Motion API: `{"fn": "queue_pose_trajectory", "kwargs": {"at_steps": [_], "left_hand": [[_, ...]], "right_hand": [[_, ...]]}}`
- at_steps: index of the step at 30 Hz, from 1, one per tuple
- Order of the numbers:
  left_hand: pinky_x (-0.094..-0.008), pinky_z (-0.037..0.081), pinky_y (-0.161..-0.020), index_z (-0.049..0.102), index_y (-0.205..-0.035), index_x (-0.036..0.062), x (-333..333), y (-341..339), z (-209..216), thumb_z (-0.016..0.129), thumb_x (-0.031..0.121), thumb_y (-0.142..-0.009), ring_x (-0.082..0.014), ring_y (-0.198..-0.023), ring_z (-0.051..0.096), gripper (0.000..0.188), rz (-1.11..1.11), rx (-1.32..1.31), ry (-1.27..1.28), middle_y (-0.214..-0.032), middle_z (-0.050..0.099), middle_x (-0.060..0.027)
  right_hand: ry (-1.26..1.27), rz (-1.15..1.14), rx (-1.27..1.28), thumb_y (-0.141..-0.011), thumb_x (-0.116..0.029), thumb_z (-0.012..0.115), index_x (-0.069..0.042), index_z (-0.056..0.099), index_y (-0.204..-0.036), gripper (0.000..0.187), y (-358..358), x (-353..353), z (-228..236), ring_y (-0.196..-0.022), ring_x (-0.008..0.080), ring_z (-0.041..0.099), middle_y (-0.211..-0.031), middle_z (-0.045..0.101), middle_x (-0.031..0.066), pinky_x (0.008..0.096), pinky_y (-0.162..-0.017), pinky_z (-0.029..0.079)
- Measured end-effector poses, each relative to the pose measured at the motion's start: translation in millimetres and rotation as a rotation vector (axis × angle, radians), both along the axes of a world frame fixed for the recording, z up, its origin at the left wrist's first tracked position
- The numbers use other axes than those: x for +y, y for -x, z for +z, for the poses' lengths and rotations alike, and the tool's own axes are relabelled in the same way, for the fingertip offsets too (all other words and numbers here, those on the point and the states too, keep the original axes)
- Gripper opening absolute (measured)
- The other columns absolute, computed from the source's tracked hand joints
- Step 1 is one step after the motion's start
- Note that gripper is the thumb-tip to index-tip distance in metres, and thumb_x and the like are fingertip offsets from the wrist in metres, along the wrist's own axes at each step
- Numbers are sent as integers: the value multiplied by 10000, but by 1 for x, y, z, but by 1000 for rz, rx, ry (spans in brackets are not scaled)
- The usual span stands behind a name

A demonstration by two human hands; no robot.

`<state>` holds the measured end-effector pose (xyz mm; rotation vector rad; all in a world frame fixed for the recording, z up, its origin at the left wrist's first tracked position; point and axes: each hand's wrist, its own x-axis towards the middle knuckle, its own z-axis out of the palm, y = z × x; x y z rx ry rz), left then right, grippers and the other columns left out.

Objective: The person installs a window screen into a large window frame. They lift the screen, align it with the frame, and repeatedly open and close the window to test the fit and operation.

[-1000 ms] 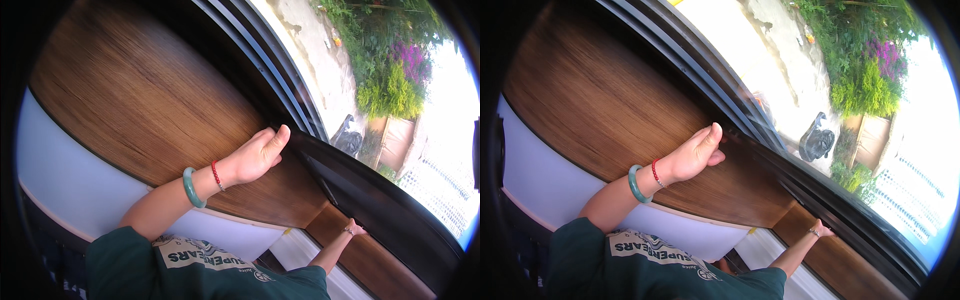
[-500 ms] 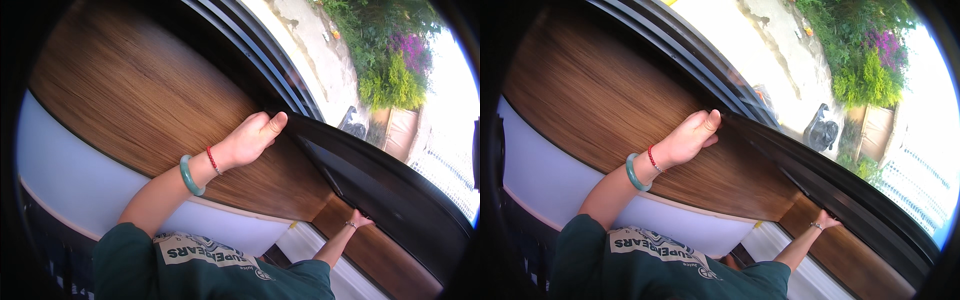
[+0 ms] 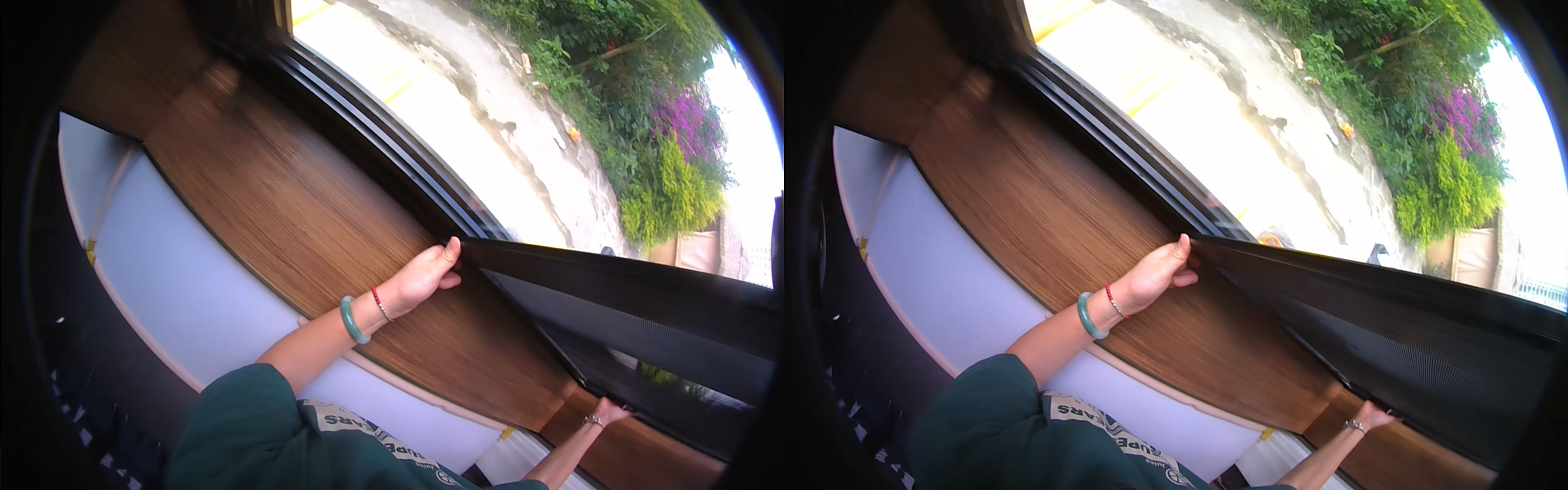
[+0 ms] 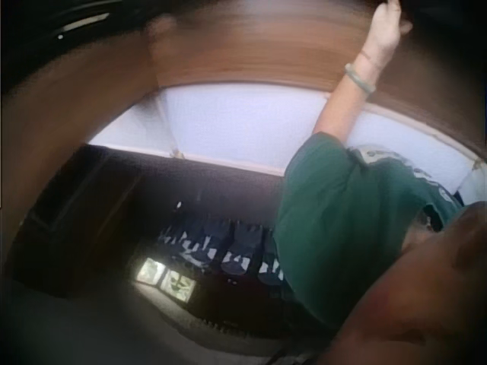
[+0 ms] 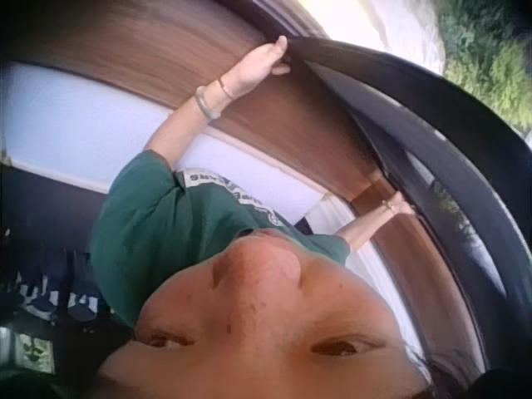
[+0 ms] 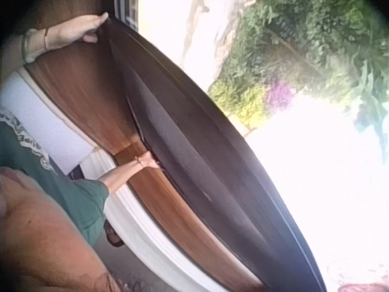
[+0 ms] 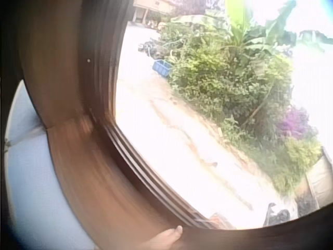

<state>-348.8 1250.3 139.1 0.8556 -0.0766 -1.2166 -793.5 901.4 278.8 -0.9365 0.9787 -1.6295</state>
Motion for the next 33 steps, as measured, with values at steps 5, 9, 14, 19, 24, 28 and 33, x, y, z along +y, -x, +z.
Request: {"fn": "queue_pose_trajectory", "kwargs": {"at_steps": [5, 9, 14, 19, 24, 28, 33], "left_hand": [[-264, 429, -834, 494, -1027, -23, 5, -9, -4, 321, 611, -871, -70, -710, 391, 675, -158, -65, 16, -786, 383, 13], [-266, 439, -669, 476, -969, -36, 27, -39, 16, 430, 596, -850, -96, -697, 424, 645, -101, -504, -269, -808, 469, -43], [-185, 243, -391, 325, -1069, -35, 113, -184, 71, 729, 432, -684, -28, -480, 241, 728, 798, -1284, -413, -574, 268, 46], [-322, 481, -691, 290, -1175, -56, 190, -298, 133, 763, 547, -569, -186, -718, 508, 977, 814, -1459, -940, -962, 516, -181], [-387, 415, -907, 425, -1148, -5, 168, -331, 129, 727, 599, -581, -295, -1091, 498, 881, 577, -1772, -726, -1185, 487, -191], [-336, 470, -826, 509, -1080, 16, 161, -311, 140, 778, 523, -562, -253, -960, 591, 773, 656, -1627, -666, -1018, 603, -139], [-344, 495, -772, 500, -1083, 9, 135, -263, 141, 772, 487, -591, -293, -890, 611, 738, 590, -1617, -670, -928, 624, -160]], "right_hand": [[52, -13, 85, -762, -664, 474, 33, 350, -1296, 887, 12, -2, -8, -1202, 271, 389, -1343, 383, 142, 386, -1062, 263], [36, -65, 122, -773, -646, 494, 60, 284, -1318, 917, -4, -4, -17, -1220, 267, 366, -1374, 335, 147, 364, -1068, 237], [37, -102, 142, -767, -648, 501, 57, 225, -1348, 954, -8, 11, -12, -1258, 266, 317, -1405, 279, 151, 367, -1076, 216], [27, -74, 145, -775, -628, 516, 39, 170, -1373, 960, -19, -1, -18, -1274, 258, 295, -1430, 228, 146, 367, -1078, 199], [34, -148, 243, -831, -602, 452, 41, 164, -1377, 891, 29, -30, -42, -1285, 270, 280, -1437, 206, 158, 366, -1072, 204], [12, -46, 227, -814, -614, 473, 27, 124, -1390, 930, 50, -42, -53, -1294, 265, 256, -1447, 175, 155, 380, -1073, 185], [1, -68, 206, -825, -603, 467, -23, 166, -1403, 873, 50, -45, -57, -1330, 225, 197, -1468, 161, 109, 357, -1081, 113]]}}
